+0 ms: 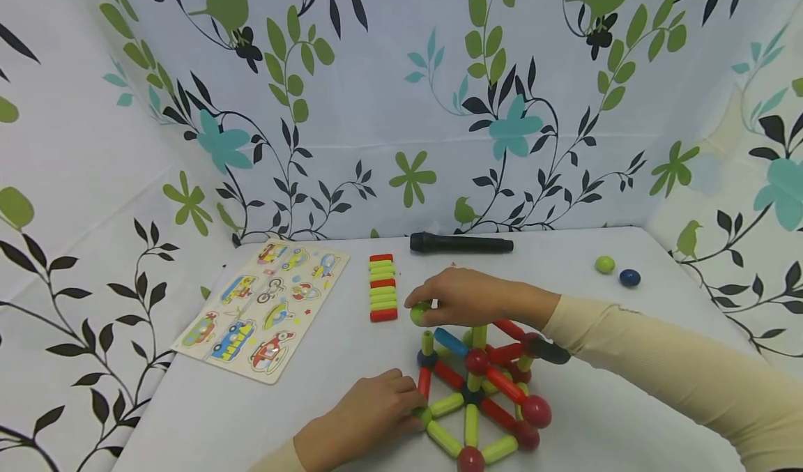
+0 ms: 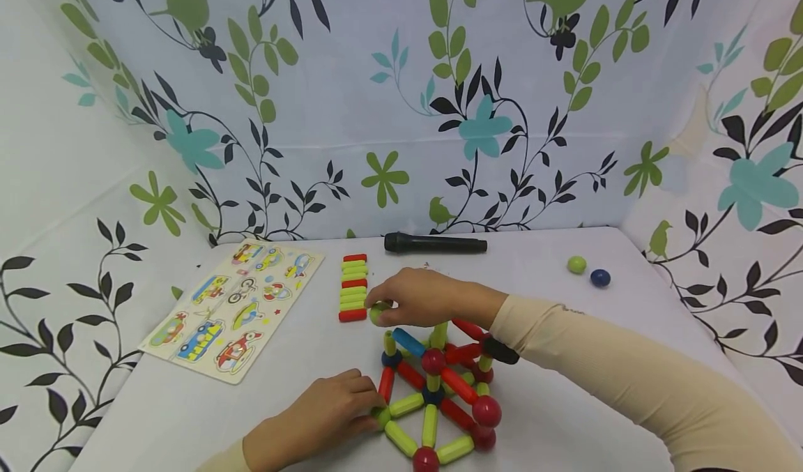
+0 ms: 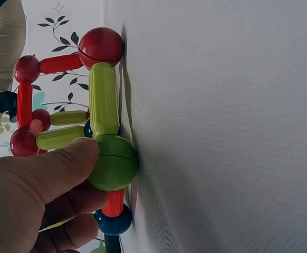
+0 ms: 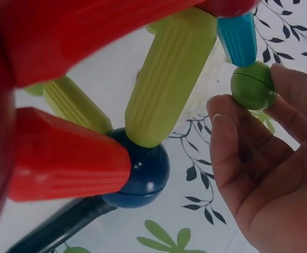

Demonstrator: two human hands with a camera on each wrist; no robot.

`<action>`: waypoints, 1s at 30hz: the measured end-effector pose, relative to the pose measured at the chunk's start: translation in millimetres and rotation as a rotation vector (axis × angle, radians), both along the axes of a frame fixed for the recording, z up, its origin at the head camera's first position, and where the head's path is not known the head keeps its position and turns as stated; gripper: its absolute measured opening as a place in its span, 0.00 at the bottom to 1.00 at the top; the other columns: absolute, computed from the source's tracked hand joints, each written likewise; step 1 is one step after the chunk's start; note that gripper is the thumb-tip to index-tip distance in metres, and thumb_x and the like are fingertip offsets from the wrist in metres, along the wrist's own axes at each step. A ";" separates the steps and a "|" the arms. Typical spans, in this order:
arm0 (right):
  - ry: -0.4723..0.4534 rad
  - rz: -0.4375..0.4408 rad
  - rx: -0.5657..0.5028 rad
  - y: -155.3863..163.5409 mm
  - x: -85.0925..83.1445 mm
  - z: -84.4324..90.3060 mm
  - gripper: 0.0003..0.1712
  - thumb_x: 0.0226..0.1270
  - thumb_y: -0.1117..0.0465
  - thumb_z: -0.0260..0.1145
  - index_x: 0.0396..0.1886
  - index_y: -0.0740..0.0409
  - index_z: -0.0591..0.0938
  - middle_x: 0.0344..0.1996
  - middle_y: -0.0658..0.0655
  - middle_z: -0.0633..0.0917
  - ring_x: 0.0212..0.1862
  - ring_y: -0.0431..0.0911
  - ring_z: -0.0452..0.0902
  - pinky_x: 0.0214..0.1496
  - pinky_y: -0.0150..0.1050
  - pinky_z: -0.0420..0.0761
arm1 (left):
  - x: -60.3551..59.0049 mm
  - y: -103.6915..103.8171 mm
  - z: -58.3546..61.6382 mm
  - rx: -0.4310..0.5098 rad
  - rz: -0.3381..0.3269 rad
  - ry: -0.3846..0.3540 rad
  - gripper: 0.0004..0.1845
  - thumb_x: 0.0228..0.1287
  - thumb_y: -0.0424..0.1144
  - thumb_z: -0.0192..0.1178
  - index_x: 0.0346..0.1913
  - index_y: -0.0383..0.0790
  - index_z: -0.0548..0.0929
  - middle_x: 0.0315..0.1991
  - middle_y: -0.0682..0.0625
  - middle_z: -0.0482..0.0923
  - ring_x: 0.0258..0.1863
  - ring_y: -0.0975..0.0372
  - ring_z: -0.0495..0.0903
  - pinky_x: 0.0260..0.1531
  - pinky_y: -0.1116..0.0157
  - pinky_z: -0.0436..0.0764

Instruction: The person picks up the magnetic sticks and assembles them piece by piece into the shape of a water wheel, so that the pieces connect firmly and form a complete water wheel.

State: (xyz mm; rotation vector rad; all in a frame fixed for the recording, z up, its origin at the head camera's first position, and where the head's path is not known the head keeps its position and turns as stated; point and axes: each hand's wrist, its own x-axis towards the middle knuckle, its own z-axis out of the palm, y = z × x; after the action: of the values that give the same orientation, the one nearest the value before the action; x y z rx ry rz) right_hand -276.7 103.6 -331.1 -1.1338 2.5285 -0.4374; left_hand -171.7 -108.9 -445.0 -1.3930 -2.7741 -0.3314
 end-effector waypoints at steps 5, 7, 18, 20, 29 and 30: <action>-0.025 0.022 0.033 -3.0 0.6 -1.8 0.23 0.70 0.52 0.70 0.64 0.44 0.83 0.46 0.41 0.87 0.42 0.36 0.81 0.47 0.33 0.81 | 0.5 0.0 -0.1 0.021 -0.005 0.021 0.11 0.61 0.47 0.73 0.46 0.54 0.88 0.37 0.65 0.81 0.35 0.74 0.73 0.33 0.81 0.73; -0.036 0.028 0.048 -3.9 1.2 -2.2 0.23 0.70 0.52 0.70 0.63 0.44 0.83 0.46 0.41 0.87 0.43 0.36 0.80 0.47 0.34 0.81 | 0.8 0.0 -0.6 0.025 -0.005 0.023 0.11 0.61 0.46 0.73 0.45 0.54 0.88 0.37 0.65 0.81 0.35 0.74 0.73 0.34 0.81 0.73; -0.020 0.028 0.127 -4.6 1.3 -7.0 0.21 0.69 0.50 0.70 0.61 0.42 0.84 0.45 0.40 0.87 0.47 0.37 0.80 0.50 0.38 0.80 | 0.3 -0.6 -4.3 0.028 -0.002 0.028 0.11 0.61 0.47 0.73 0.45 0.54 0.88 0.36 0.65 0.81 0.35 0.74 0.73 0.34 0.81 0.73; -0.017 0.030 0.140 -4.6 0.8 -8.0 0.21 0.69 0.50 0.70 0.61 0.42 0.84 0.45 0.40 0.87 0.47 0.37 0.80 0.51 0.38 0.80 | 0.1 -0.8 -4.7 0.030 -0.004 0.033 0.11 0.61 0.47 0.73 0.46 0.54 0.88 0.36 0.64 0.81 0.35 0.74 0.73 0.34 0.81 0.73; -0.012 0.009 0.173 -1.2 3.9 0.4 0.26 0.69 0.49 0.70 0.66 0.41 0.81 0.49 0.43 0.88 0.51 0.39 0.82 0.52 0.40 0.81 | -0.3 -0.2 -2.7 0.014 -0.002 0.017 0.11 0.61 0.46 0.73 0.45 0.54 0.88 0.36 0.65 0.80 0.35 0.74 0.73 0.34 0.81 0.73; -0.007 0.004 0.174 -0.3 5.1 2.7 0.26 0.69 0.48 0.70 0.66 0.41 0.80 0.50 0.43 0.88 0.52 0.40 0.82 0.52 0.40 0.81 | -0.2 -0.1 -2.2 0.011 0.001 0.014 0.10 0.61 0.46 0.73 0.45 0.55 0.88 0.36 0.65 0.80 0.35 0.74 0.73 0.33 0.80 0.73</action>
State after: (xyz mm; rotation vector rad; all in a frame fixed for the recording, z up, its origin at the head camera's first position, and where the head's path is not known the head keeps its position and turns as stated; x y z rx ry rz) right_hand -271.6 103.4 -328.4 -1.0698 2.5015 -0.2148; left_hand -171.9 -109.0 -447.1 -1.3861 -2.7578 -0.3346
